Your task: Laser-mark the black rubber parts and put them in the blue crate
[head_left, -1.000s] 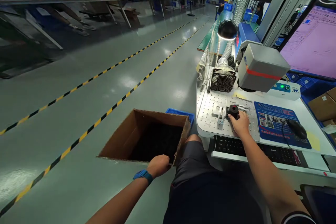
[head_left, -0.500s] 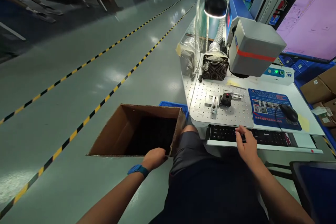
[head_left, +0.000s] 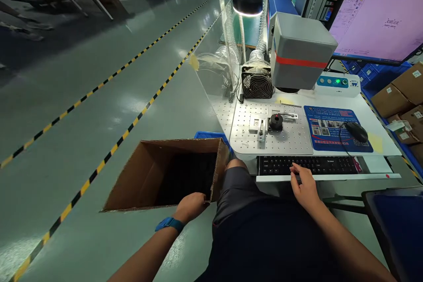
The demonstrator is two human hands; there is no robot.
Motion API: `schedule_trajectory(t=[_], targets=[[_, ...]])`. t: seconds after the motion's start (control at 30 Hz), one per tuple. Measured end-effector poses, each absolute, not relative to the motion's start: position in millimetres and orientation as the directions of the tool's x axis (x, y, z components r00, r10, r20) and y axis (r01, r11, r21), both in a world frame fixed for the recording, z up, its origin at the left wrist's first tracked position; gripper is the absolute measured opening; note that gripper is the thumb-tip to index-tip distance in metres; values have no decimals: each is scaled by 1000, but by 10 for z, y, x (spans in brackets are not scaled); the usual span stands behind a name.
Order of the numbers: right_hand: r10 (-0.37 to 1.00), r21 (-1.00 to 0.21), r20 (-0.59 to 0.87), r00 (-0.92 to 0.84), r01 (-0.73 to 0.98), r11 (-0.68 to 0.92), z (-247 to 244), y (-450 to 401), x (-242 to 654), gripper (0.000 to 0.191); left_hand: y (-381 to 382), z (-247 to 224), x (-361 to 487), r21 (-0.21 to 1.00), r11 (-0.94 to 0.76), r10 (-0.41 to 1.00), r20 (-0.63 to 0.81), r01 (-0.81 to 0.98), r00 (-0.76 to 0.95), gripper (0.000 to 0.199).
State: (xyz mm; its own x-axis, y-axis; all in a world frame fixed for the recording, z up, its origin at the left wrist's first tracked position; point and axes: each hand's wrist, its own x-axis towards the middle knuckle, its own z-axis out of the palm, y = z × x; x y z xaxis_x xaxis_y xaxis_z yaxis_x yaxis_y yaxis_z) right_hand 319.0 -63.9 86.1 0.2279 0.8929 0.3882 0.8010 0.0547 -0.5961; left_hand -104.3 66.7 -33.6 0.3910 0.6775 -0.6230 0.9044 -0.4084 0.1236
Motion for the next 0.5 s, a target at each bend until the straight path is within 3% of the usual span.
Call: schedule_trajectory(t=[0.33, 0.5], targets=[[847, -574, 438, 301, 819, 6, 1264, -9, 3328, 34, 670, -294, -1054, 98, -453, 689, -592, 886, 417, 29], [854, -520, 471, 222, 852, 65, 1373, 453, 3321, 33, 669, -278, -1055, 89, -446, 709, -573, 891, 411, 26]])
